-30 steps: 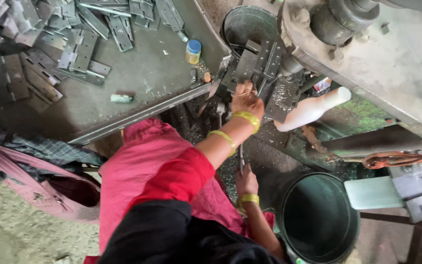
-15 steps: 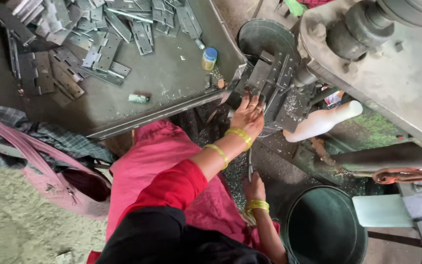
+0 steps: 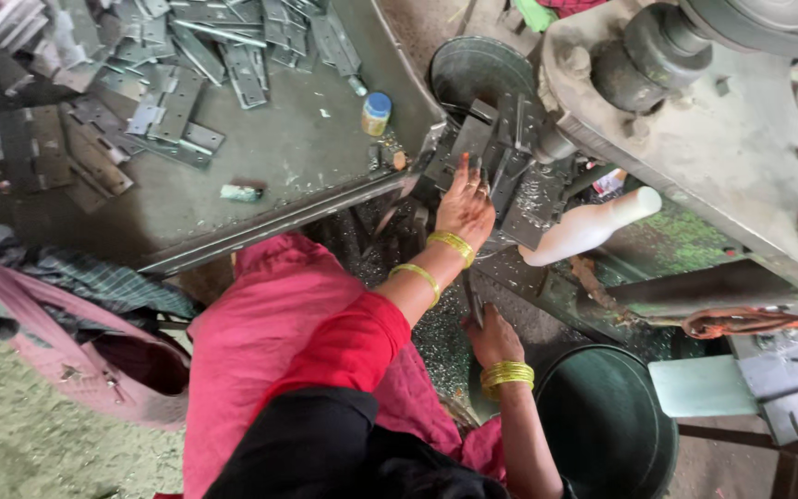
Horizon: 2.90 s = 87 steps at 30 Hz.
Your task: The person repeatedly picks up small metal plates from a tray, places them into a press machine, and operates the lever to process each piece. The person then removes the processed plate and places it into a pile on the tray.
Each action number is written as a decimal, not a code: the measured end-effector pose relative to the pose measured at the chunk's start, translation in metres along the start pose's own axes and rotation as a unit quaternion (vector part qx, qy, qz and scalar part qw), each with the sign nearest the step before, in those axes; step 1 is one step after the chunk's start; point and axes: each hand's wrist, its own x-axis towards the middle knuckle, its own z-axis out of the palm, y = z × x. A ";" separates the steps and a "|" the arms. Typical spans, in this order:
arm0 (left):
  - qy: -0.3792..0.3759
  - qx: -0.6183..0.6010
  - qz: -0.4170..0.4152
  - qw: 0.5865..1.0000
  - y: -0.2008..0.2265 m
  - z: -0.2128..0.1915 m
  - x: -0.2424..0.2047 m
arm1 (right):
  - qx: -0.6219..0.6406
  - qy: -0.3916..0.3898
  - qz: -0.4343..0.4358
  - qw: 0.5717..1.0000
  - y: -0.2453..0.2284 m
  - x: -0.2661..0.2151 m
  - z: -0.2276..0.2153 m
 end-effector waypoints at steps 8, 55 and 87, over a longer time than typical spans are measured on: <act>-0.091 -0.048 0.022 0.994 0.007 0.004 -0.004 | 0.051 -0.001 0.129 0.990 0.016 -0.010 0.083; -0.065 -0.113 0.046 0.990 -0.028 -0.032 0.026 | 0.001 0.115 0.068 0.991 -0.012 -0.020 0.007; -0.073 -0.154 0.005 0.985 0.018 0.029 0.025 | 0.073 -0.003 0.069 0.995 0.013 -0.002 0.054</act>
